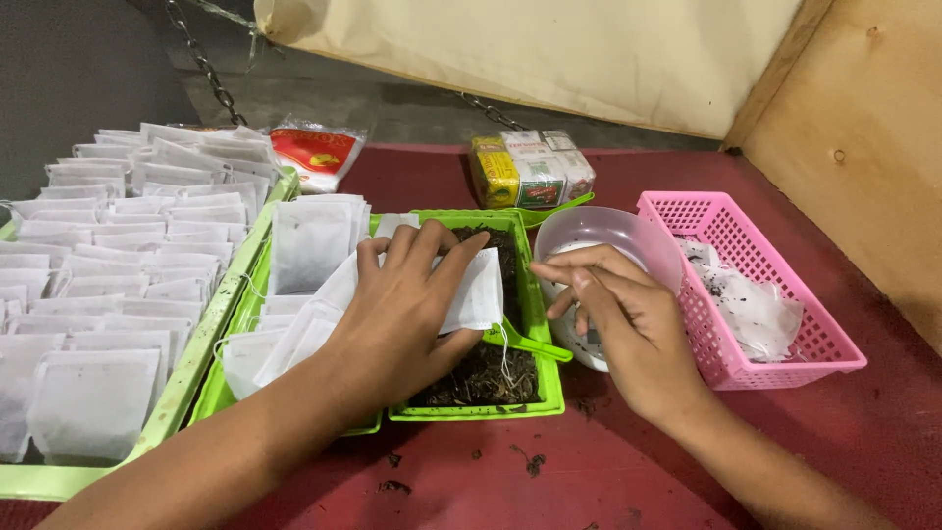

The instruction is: Filling tea bags with loose tea leaves using a spoon and weighing them on a digital scale

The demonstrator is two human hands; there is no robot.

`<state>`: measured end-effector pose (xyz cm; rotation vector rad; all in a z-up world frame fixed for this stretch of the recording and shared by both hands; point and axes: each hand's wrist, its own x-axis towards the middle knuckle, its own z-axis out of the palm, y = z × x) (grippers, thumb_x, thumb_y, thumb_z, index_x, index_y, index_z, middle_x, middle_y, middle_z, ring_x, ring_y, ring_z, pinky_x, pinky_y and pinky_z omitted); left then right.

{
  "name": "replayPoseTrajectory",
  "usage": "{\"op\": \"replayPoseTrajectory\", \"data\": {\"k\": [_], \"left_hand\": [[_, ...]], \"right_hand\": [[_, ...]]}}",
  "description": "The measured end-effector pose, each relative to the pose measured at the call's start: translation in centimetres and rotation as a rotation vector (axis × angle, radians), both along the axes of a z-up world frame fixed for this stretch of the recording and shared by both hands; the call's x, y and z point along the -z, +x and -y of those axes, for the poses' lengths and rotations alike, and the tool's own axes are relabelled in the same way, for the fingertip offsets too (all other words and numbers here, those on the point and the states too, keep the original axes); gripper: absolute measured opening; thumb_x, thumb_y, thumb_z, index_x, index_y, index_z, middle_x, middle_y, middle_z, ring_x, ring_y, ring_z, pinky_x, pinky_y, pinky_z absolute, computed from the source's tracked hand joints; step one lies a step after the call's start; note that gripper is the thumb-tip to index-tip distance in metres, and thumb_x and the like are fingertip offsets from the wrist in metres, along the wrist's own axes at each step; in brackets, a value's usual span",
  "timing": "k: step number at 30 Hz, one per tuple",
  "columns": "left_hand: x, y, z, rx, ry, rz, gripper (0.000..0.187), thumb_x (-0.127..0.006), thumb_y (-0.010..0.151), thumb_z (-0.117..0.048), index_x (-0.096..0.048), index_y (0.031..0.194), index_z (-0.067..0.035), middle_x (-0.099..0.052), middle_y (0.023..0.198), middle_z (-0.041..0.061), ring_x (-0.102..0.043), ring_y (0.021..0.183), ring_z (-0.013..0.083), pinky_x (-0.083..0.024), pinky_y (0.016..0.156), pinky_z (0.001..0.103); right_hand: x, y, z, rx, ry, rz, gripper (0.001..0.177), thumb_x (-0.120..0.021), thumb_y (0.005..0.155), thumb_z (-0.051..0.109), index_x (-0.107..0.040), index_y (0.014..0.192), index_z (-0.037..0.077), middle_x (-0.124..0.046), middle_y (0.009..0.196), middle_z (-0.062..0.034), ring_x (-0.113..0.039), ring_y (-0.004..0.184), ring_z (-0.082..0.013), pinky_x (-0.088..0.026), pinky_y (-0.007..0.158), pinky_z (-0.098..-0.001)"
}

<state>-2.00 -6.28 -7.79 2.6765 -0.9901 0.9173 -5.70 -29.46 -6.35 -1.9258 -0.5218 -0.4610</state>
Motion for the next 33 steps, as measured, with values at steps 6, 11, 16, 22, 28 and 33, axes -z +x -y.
{"op": "replayPoseTrajectory", "data": {"k": [6, 11, 16, 22, 28, 33], "left_hand": [[0.35, 0.14, 0.01, 0.001, -0.004, -0.040, 0.090, -0.080, 0.074, -0.047, -0.046, 0.149, -0.009, -0.051, 0.123, 0.013, -0.049, 0.109, 0.0360, -0.039, 0.086, 0.057], [0.56, 0.25, 0.04, -0.015, 0.006, -0.013, 0.091, -0.079, 0.073, -0.049, -0.047, 0.149, -0.010, -0.052, 0.123, 0.013, -0.050, 0.110, 0.0358, -0.039, 0.086, 0.056], [0.68, 0.30, -0.02, -0.005, 0.010, -0.009, 0.091, -0.080, 0.074, -0.048, -0.047, 0.149, -0.009, -0.052, 0.124, 0.012, -0.049, 0.110, 0.0356, -0.039, 0.086, 0.056], [0.58, 0.22, -0.01, 0.007, 0.001, 0.032, 0.088, -0.079, 0.072, -0.047, -0.051, 0.146, -0.009, -0.054, 0.121, 0.012, -0.051, 0.107, 0.0353, -0.040, 0.085, 0.054], [0.55, 0.23, -0.02, 0.011, 0.005, -0.006, 0.089, -0.079, 0.074, -0.047, -0.048, 0.148, -0.008, -0.053, 0.122, 0.012, -0.050, 0.109, 0.0355, -0.039, 0.086, 0.054], [0.68, 0.28, 0.04, 0.005, 0.001, -0.008, 0.088, -0.079, 0.072, -0.046, -0.049, 0.147, -0.009, -0.054, 0.121, 0.013, -0.051, 0.108, 0.0360, -0.039, 0.086, 0.055]], "right_hand": [[-0.11, -0.05, -0.19, 0.003, 0.031, -0.020, 0.036, -0.046, 0.105, 0.015, -0.075, 0.117, -0.001, -0.068, 0.113, -0.0058, -0.063, 0.076, -0.0115, -0.047, 0.058, -0.0220], [0.07, 0.02, -0.16, -0.001, 0.039, -0.025, 0.031, -0.046, 0.105, 0.014, -0.072, 0.113, 0.000, -0.070, 0.113, -0.0059, -0.062, 0.075, -0.0098, -0.046, 0.057, -0.0217], [0.56, 0.06, 0.04, -0.028, 0.053, -0.032, 0.025, -0.045, 0.107, 0.009, -0.067, 0.100, 0.000, -0.060, 0.099, -0.0055, -0.079, 0.115, -0.0207, -0.042, 0.054, -0.0211], [0.57, -0.08, -0.11, -0.051, 0.006, 0.003, 0.028, -0.045, 0.107, 0.012, -0.069, 0.098, 0.001, -0.061, 0.097, -0.0063, -0.079, 0.110, -0.0195, -0.045, 0.058, -0.0212], [0.40, -0.32, -0.04, -0.064, -0.013, 0.017, 0.030, -0.046, 0.107, 0.012, -0.070, 0.092, 0.000, -0.063, 0.093, -0.0081, -0.080, 0.117, -0.0261, -0.046, 0.063, -0.0197], [0.52, -0.39, -0.08, -0.077, 0.005, 0.018, 0.033, -0.045, 0.107, 0.009, -0.068, 0.086, -0.002, -0.060, 0.093, -0.0086, -0.081, 0.115, -0.0287, -0.054, 0.082, -0.0223]]}}
